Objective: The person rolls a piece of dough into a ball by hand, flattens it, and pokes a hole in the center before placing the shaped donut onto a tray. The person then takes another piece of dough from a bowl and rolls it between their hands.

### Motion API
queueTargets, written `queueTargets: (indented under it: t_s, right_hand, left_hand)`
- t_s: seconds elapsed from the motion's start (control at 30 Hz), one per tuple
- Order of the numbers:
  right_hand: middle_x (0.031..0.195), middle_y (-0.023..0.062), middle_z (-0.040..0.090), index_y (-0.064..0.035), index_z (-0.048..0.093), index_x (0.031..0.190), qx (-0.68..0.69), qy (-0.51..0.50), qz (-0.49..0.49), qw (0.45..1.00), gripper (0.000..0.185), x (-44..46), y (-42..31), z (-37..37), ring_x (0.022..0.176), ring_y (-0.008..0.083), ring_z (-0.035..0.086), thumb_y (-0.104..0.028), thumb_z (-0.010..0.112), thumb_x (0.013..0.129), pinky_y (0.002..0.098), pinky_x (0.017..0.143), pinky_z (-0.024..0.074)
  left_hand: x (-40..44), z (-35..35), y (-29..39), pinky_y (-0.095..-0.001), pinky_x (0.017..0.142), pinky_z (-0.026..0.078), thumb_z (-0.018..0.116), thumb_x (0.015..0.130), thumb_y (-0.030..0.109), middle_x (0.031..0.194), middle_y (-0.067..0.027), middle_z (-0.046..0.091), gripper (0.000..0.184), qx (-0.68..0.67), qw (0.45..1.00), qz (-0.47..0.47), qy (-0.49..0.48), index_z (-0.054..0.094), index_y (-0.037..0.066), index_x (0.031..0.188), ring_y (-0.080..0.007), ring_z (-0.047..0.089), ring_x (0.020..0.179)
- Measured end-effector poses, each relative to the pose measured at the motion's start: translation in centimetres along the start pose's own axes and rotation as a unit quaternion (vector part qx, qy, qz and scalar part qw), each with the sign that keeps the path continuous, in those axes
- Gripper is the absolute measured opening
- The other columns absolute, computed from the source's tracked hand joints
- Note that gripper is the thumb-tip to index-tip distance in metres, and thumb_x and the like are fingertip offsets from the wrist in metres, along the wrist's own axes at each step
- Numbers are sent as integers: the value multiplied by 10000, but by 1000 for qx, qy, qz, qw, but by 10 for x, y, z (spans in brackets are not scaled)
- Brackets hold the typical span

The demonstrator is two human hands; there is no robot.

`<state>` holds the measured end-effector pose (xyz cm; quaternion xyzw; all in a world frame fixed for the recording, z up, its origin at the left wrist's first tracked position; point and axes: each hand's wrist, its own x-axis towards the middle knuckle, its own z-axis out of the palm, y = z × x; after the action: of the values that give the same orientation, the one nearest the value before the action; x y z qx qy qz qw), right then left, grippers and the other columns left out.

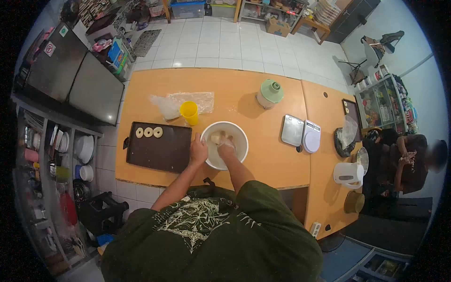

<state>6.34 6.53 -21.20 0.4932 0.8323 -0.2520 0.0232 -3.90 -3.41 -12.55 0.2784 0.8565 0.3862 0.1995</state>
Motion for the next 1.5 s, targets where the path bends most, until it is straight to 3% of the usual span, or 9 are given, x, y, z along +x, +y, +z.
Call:
queueTargets:
  t_s: [0.37,0.57,0.77,0.87,0.93,1.03,1.13,1.33,1.5]
  right_hand:
    - [1043,214,686,-69,526,1238,-50,-38,-37,997,405,12,5,-1,1008,389,670,-291,596,907,481,898,520]
    - [1383,241,512,-27,502,1329,-32,-72,-1,997,559,-17,-11,-12,1184,487,545,-352,595,884,513,937,491]
    - [1518,242,338,-46,327,1498,-229,-68,-201,950,803,-21,15,-2,1364,603,240,-363,660,839,569,1095,365]
    - [1533,223,334,-73,388,1481,-134,-55,-243,959,747,-11,33,12,1361,604,252,-385,654,857,535,1126,344]
    - [1435,328,437,-62,552,1377,-7,144,-107,984,616,-45,-9,-41,1115,452,606,-255,693,809,435,973,497]
    - [1203,272,643,-2,705,1115,5,-67,-56,996,360,-3,51,24,1065,401,648,-221,606,847,437,947,505]
    - [1029,251,700,-3,729,972,-71,52,-115,989,257,-9,55,36,995,370,677,-152,563,844,448,885,527]
    - [1073,221,698,2,649,1171,-32,26,-25,999,357,-19,19,2,993,368,681,-223,567,906,462,871,521]
    - [943,206,718,15,703,987,-44,0,-34,998,260,-12,34,6,946,348,691,-177,562,881,441,855,524]
  left_hand:
    - [1,-2,-6,-567,766,467,532,917,105,940,-263,652,179,-10,1000,15,-14,494,38,1078,-480,623,908]
    - [3,1,-7,-566,785,472,514,944,140,959,-270,655,193,9,1000,16,-24,489,28,1099,-482,624,920]
    - [2,-4,-4,-559,793,473,490,986,183,1000,-274,654,204,5,999,10,-40,486,29,1121,-484,624,948]
    - [4,1,-6,-557,788,482,526,943,164,990,-264,660,221,11,999,13,-34,485,44,1124,-474,631,941]
    - [5,3,-8,-557,782,489,563,899,141,977,-253,665,254,16,1000,13,-22,484,55,1125,-465,638,929]
    - [4,2,-7,-555,784,487,566,901,135,980,-250,665,248,8,1000,15,-19,487,57,1123,-464,637,932]
    - [4,7,-12,-554,780,481,553,920,135,989,-252,659,221,-7,1000,22,-8,487,50,1114,-464,633,928]
    - [3,0,-6,-554,809,468,488,990,155,1000,-271,662,196,4,1000,11,-10,472,25,1135,-481,622,962]
    - [4,2,-9,-561,817,464,492,984,154,1033,-278,656,216,7,1000,10,-15,457,17,1147,-485,616,982]
